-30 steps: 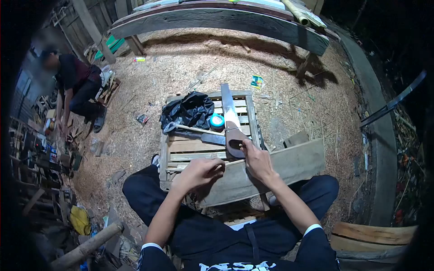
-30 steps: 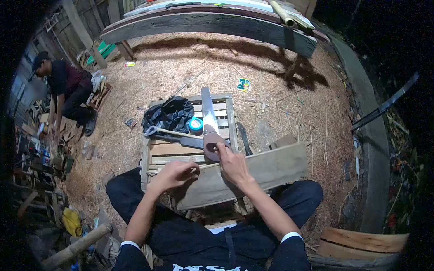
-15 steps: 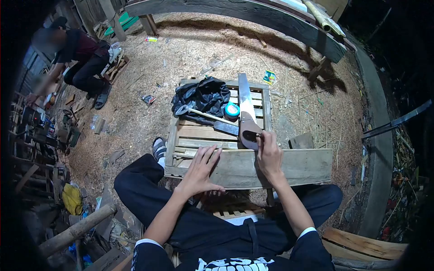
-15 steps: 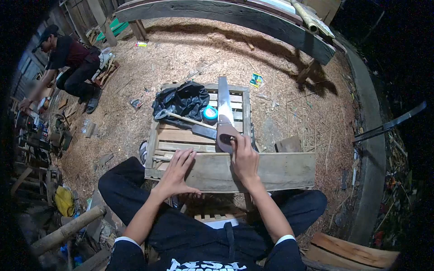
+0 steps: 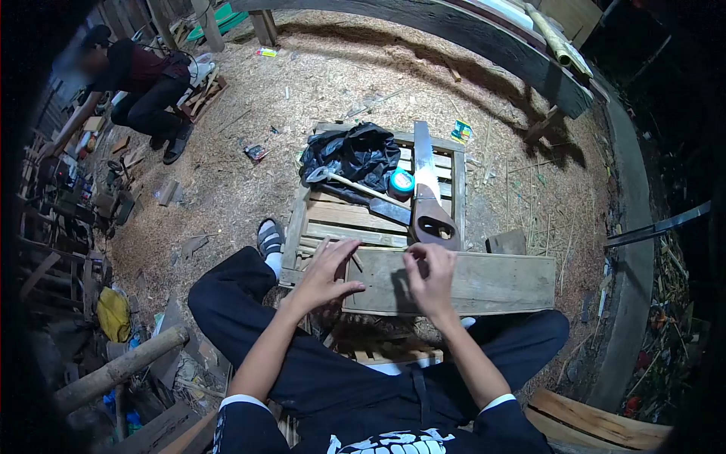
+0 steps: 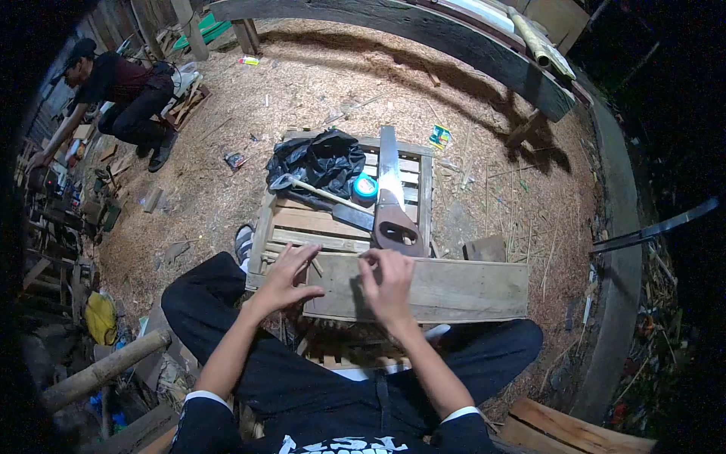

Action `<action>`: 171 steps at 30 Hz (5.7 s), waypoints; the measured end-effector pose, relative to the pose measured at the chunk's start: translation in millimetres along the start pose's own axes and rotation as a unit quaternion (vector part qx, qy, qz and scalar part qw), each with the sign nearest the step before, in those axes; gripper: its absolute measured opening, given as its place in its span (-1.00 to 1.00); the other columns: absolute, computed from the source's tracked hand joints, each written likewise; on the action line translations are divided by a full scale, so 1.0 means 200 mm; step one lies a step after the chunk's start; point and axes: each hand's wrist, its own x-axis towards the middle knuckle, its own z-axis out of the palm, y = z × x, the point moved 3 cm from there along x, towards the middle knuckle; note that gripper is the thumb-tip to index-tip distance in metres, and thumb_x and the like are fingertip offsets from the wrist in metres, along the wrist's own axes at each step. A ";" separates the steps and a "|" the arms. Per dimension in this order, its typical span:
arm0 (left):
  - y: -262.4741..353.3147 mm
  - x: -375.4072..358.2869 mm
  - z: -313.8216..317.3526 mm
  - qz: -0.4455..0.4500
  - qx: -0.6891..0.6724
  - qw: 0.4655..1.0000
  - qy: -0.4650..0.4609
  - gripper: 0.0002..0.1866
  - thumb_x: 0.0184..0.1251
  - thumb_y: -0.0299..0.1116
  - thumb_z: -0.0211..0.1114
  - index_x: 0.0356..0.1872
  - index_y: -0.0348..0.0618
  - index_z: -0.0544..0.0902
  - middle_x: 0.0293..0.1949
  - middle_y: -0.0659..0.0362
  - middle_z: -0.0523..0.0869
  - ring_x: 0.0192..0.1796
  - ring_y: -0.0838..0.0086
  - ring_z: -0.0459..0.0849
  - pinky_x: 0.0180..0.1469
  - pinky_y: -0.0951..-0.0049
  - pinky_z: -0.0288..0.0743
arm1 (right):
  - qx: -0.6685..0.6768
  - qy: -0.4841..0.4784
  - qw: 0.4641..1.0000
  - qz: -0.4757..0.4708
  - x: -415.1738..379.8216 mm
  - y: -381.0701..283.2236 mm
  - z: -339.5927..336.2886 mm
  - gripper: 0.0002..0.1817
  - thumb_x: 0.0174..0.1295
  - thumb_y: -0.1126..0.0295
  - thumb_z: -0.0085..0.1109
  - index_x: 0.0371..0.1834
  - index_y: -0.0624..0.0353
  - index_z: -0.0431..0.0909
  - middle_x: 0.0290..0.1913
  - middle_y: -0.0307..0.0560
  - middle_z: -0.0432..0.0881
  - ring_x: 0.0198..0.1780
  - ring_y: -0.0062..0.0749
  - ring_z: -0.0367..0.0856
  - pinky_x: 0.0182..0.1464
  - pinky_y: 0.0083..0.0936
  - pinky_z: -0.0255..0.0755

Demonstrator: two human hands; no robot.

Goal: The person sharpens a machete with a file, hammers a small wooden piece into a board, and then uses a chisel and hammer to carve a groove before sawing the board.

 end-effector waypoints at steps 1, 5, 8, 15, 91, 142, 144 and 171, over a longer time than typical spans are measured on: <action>0.01 0.01 -0.03 -0.002 0.028 0.999 -0.022 0.00 0.09 0.01 0.67 0.54 -0.20 0.44 0.47 -0.03 0.56 0.58 0.06 0.41 0.72 -0.09 0.00 | 0.016 -0.027 0.999 0.017 -0.02 -0.04 0.02 -0.79 0.37 0.28 0.41 -0.08 0.13 0.67 -0.22 -0.12 0.68 -0.06 -0.21 0.61 0.18 -0.21 0.24; 0.01 -0.01 -0.03 -0.005 -0.031 0.999 -0.006 -0.18 0.21 -0.08 0.61 0.47 -0.16 0.54 0.45 0.03 0.61 0.57 0.11 0.44 0.70 -0.09 0.05 | 0.017 -0.059 0.996 0.059 -0.05 -0.13 0.15 -0.73 0.38 0.27 0.41 0.08 0.08 0.73 -0.08 -0.16 0.79 -0.06 -0.25 0.63 0.19 -0.20 0.22; 0.01 0.00 0.02 -0.022 -0.019 1.000 0.011 -0.22 0.22 -0.14 0.61 0.47 -0.13 0.55 0.48 0.07 0.60 0.60 0.14 0.42 0.70 -0.10 0.04 | -0.002 -0.066 0.997 0.028 -0.06 -0.13 0.21 -0.74 0.35 0.26 0.44 0.05 0.04 0.76 -0.10 -0.21 0.84 -0.05 -0.28 0.63 0.20 -0.21 0.20; 0.00 -0.02 0.06 -0.040 -0.054 0.997 0.040 -0.31 0.22 -0.18 0.62 0.36 -0.16 0.59 0.50 0.00 0.57 0.61 0.07 0.40 0.69 -0.09 0.05 | -0.064 -0.066 0.995 -0.038 -0.09 -0.15 0.22 -0.71 0.27 0.29 0.49 0.04 0.02 0.77 -0.08 -0.26 0.81 0.01 -0.31 0.63 0.24 -0.17 0.13; -0.01 -0.01 0.06 -0.128 -0.035 0.988 0.079 -0.43 0.07 -0.08 0.71 0.07 -0.13 0.76 0.36 0.09 0.74 0.63 0.16 0.41 0.68 -0.14 -0.06 | -0.023 -0.088 0.994 0.060 -0.08 -0.09 0.21 -0.71 0.13 0.21 0.60 -0.12 0.04 0.85 -0.14 -0.24 0.74 0.05 -0.26 0.59 0.23 -0.20 0.21; 0.00 0.00 0.04 -0.144 -0.043 0.984 0.096 -0.39 0.01 -0.01 0.70 0.08 -0.11 0.83 0.30 0.02 0.77 0.59 0.21 0.47 0.71 -0.15 -0.20 | -0.014 -0.090 0.994 0.056 -0.08 -0.09 0.21 -0.78 0.15 0.23 0.59 -0.23 0.05 0.80 -0.18 -0.24 0.73 0.04 -0.21 0.58 0.22 -0.16 0.21; -0.02 -0.01 0.04 -0.142 -0.042 0.985 0.088 -0.38 0.00 0.00 0.71 0.08 -0.12 0.83 0.29 0.04 0.78 0.59 0.22 0.47 0.71 -0.15 -0.20 | -0.017 -0.092 0.994 0.055 -0.08 -0.10 0.21 -0.77 0.16 0.24 0.58 -0.19 0.05 0.81 -0.18 -0.24 0.73 0.04 -0.23 0.58 0.22 -0.17 0.21; -0.04 0.01 -0.01 -0.123 -0.021 0.992 0.015 -0.49 0.15 -0.06 0.67 0.11 -0.01 0.83 0.35 0.23 0.76 0.65 0.31 0.39 0.73 -0.21 -0.36 | -0.018 -0.115 0.992 0.054 -0.07 -0.11 0.21 -0.65 0.14 0.18 0.60 -0.02 -0.01 0.83 -0.12 -0.27 0.71 0.11 -0.26 0.56 0.28 -0.18 0.16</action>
